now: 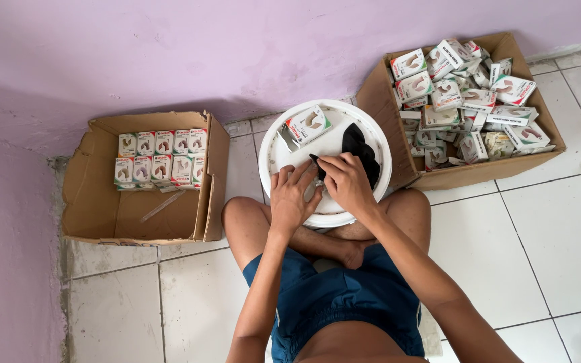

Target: The person is sitting on the floor, cleaning small product boxes with a cloth and packing them into larger cardboard boxes.

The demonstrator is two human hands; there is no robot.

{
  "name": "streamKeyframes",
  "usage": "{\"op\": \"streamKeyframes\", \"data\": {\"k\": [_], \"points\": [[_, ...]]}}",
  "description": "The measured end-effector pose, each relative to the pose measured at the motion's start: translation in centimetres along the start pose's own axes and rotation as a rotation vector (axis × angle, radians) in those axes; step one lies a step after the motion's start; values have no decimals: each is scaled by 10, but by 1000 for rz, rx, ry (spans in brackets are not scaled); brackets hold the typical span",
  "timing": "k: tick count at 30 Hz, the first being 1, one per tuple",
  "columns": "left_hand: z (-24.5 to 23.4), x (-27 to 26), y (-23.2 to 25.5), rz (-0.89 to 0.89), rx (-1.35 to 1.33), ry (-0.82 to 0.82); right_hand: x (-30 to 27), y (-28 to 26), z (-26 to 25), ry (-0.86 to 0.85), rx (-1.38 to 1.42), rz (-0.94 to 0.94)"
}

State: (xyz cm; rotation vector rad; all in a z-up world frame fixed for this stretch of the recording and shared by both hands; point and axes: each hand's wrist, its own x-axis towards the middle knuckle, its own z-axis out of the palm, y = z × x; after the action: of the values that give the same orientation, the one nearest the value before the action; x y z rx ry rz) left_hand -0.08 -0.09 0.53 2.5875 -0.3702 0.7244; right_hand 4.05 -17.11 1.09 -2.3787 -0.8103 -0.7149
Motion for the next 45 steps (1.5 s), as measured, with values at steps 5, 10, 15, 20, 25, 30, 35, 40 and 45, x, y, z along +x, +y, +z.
{"op": "streamKeyframes", "data": {"k": [5,10,15,20,25,30,35,40,45], "points": [[5,-3,-4,-24,0,-12,-7,5,1,42,-32,80],[5,-4,-4,-40,6,-69,2,-4,-7,23,34,-29],[4,-1,-3,-159,-57,-198,3,-4,-3,26,52,30],[-3,1,-1,-183,-89,-256,-6,4,-2,71,6,117],[-4,2,0,-158,-96,-246,-6,8,5,73,26,56],[-7,3,2,-173,-58,-274,0,3,3,-29,9,-20],[3,-1,-5,-184,-72,-309,-9,11,6,71,-37,67],[-3,2,-1,-184,-55,-321,-10,11,4,91,-35,86],[-1,1,-1,-189,-30,-317,-2,-6,-6,-21,73,-43]]}}
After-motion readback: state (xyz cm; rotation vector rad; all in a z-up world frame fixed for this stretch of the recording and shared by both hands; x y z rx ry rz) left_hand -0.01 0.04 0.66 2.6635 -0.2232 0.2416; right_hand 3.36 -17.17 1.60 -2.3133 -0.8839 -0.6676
